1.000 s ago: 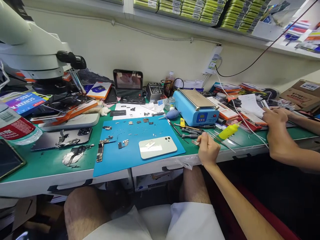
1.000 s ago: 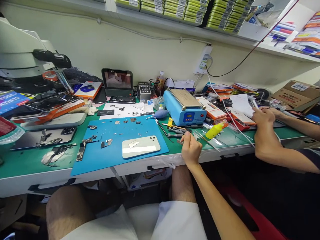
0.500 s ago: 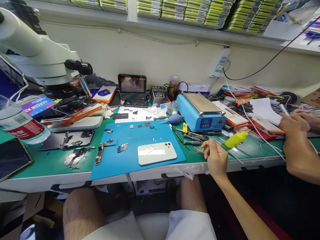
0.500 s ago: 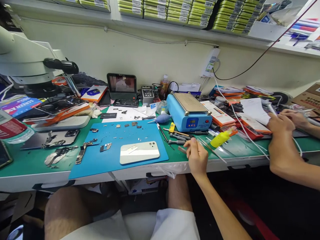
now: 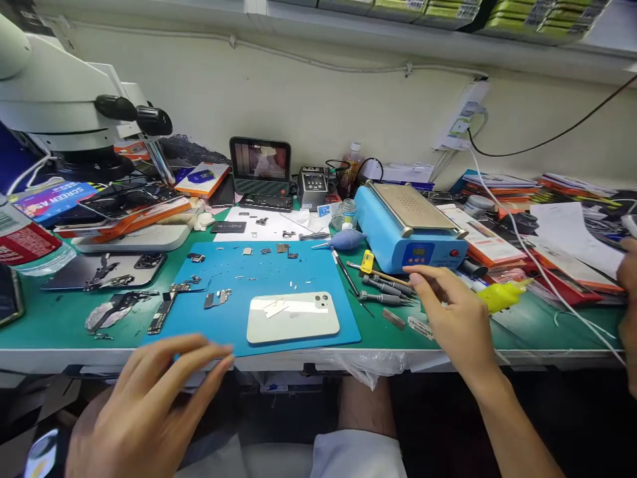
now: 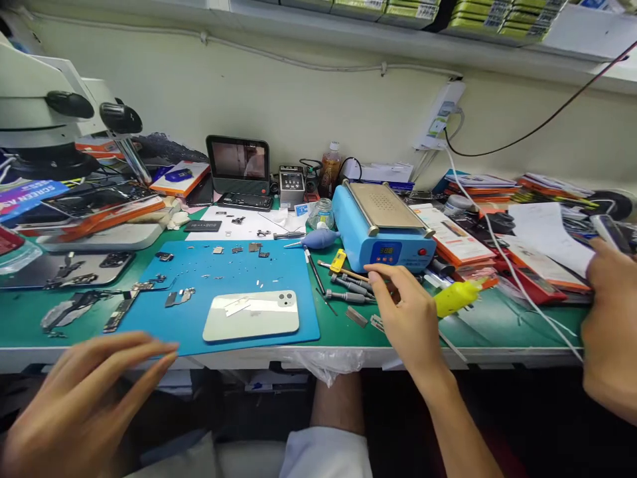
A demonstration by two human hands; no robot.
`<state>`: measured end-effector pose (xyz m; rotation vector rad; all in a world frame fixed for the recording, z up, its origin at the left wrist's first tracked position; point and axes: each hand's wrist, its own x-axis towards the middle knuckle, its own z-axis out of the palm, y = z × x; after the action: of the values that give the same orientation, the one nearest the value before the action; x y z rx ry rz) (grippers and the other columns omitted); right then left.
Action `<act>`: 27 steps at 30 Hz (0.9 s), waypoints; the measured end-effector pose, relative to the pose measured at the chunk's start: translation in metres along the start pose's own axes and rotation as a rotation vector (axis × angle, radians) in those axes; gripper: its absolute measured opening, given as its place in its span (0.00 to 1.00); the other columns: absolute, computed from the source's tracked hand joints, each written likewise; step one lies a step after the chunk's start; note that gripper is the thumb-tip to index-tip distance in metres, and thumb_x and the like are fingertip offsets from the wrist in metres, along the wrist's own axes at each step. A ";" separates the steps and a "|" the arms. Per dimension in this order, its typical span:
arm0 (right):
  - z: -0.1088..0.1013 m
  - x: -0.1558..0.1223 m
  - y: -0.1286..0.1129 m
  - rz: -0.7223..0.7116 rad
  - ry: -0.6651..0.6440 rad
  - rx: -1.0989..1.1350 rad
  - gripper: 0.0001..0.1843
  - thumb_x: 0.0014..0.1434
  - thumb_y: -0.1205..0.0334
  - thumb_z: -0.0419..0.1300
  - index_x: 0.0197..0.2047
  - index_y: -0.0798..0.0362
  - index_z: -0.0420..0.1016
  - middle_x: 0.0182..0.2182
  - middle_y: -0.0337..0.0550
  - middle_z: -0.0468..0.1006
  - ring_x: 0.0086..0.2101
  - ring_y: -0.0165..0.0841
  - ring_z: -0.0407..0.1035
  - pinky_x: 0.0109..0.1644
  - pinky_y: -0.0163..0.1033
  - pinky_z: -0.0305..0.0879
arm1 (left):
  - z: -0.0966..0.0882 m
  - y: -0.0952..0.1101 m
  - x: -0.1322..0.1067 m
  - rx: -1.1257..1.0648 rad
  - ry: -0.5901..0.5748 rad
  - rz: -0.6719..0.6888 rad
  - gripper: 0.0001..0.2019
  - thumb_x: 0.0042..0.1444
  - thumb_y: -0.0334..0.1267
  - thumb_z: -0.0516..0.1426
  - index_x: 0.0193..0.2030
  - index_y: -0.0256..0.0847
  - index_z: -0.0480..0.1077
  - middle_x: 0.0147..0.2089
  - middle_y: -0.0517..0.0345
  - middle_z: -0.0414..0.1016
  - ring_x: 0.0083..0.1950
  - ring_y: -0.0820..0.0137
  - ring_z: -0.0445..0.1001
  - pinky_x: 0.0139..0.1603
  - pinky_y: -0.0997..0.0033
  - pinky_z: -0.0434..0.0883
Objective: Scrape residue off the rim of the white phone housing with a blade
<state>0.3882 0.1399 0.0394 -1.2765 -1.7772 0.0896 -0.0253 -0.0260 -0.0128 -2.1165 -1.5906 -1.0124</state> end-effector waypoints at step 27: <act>0.014 -0.031 0.022 0.224 0.351 0.264 0.16 0.83 0.50 0.56 0.56 0.49 0.82 0.35 0.39 0.75 0.24 0.29 0.62 0.26 0.39 0.56 | 0.033 0.001 0.070 0.233 -0.361 0.355 0.20 0.82 0.39 0.47 0.69 0.49 0.75 0.65 0.54 0.82 0.59 0.55 0.78 0.58 0.51 0.74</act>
<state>0.3949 0.1316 0.0002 -1.2095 -1.2757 0.2061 -0.0030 0.0437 0.0129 -2.3881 -1.3220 -0.3293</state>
